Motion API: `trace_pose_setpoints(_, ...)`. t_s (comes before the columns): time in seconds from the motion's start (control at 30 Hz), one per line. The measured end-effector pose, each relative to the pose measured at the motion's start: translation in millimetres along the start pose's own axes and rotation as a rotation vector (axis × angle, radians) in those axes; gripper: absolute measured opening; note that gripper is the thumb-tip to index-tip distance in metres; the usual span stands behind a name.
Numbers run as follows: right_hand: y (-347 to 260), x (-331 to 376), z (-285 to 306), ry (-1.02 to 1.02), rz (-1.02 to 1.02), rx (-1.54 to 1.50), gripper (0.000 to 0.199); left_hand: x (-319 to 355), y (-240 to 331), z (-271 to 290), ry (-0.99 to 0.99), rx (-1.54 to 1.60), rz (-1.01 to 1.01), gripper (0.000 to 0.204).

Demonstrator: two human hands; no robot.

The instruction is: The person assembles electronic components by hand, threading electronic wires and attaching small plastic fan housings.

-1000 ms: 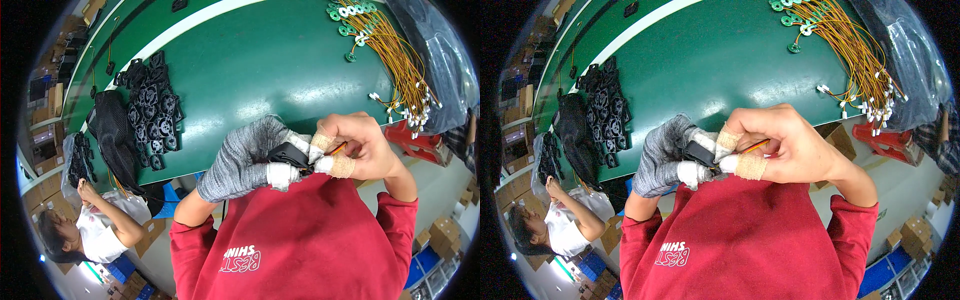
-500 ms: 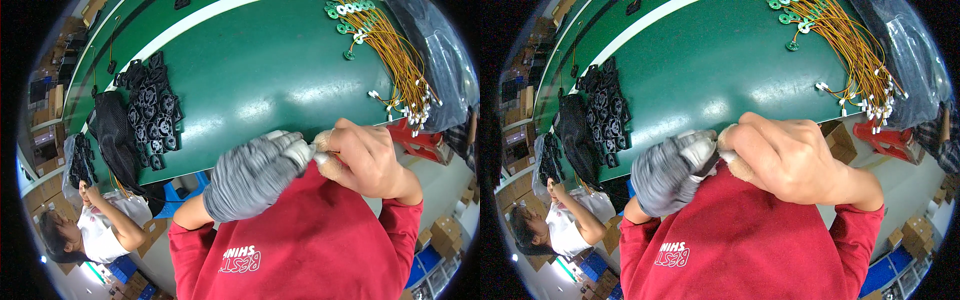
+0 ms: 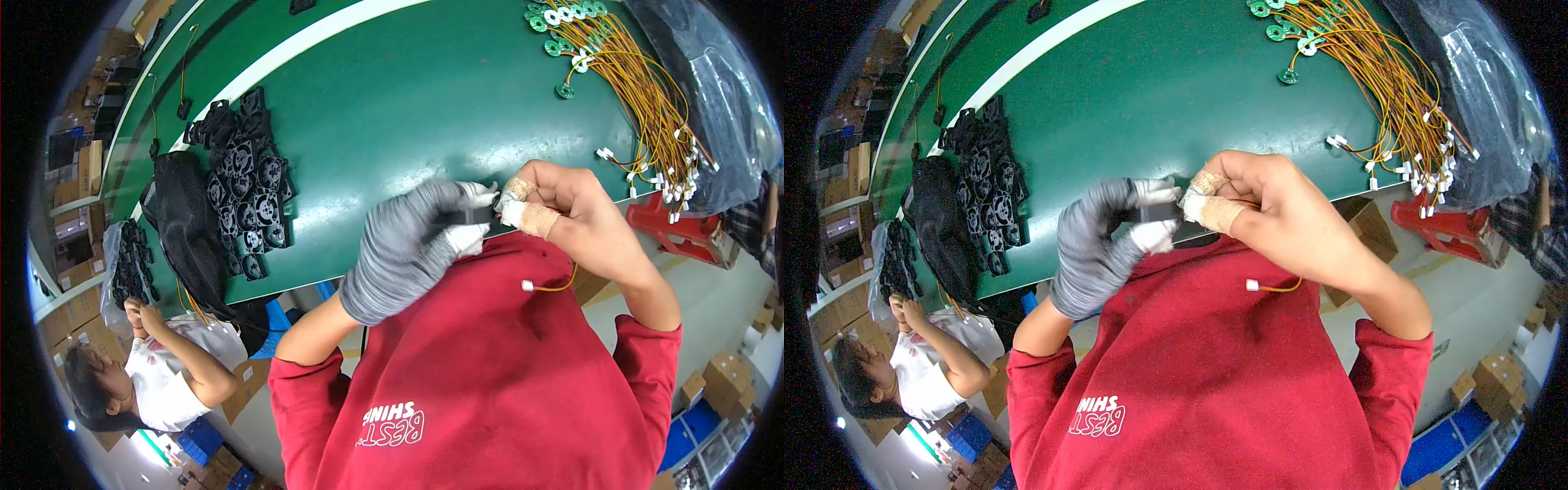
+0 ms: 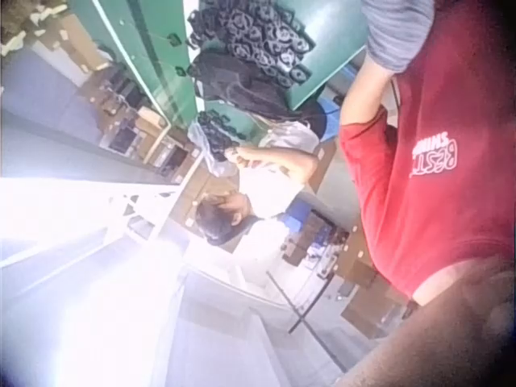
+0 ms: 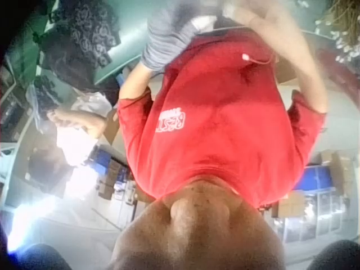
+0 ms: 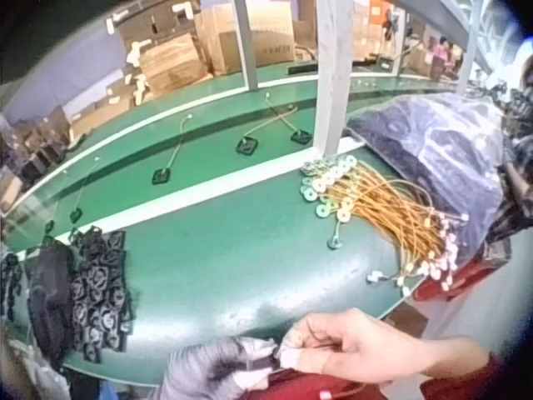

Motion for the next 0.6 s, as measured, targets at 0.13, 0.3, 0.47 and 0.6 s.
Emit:
trace_pose_setpoints(0.13, -5.1, -2.9, -10.0, -0.189, -0.048, -0.17, 0.01, -2.0, -12.6, 2.1, -0.031, 0.403, 0.064, 0.032)
trace_pose_setpoints(0.3, -12.7, -3.9, -12.1, -0.228, -0.019, -0.121, 0.007, -1.4, -20.4, 3.1, -0.032, 0.596, 0.184, 0.036)
trace_pose_setpoints(0.47, -13.2, -8.0, -13.5, -0.231, 0.006, -0.129, 0.007, -2.1, -26.4, -3.7, -0.129, 0.715, 0.294, 0.035)
trace_pose_setpoints(0.6, -14.4, -11.6, -7.9, -0.246, 0.023, -0.084, 0.012, -6.8, -22.5, 10.1, -0.028, 0.692, 0.213, 0.035)
Point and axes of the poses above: each hand's wrist, its own x-axis away from the middle knuckle, its own z-axis out of the back of the hand, y = z × x, the point moved 9 cm from there along -x, towards the middle knuckle, and after that the axes turned 1 degree about -x, right-handed, at the moved point
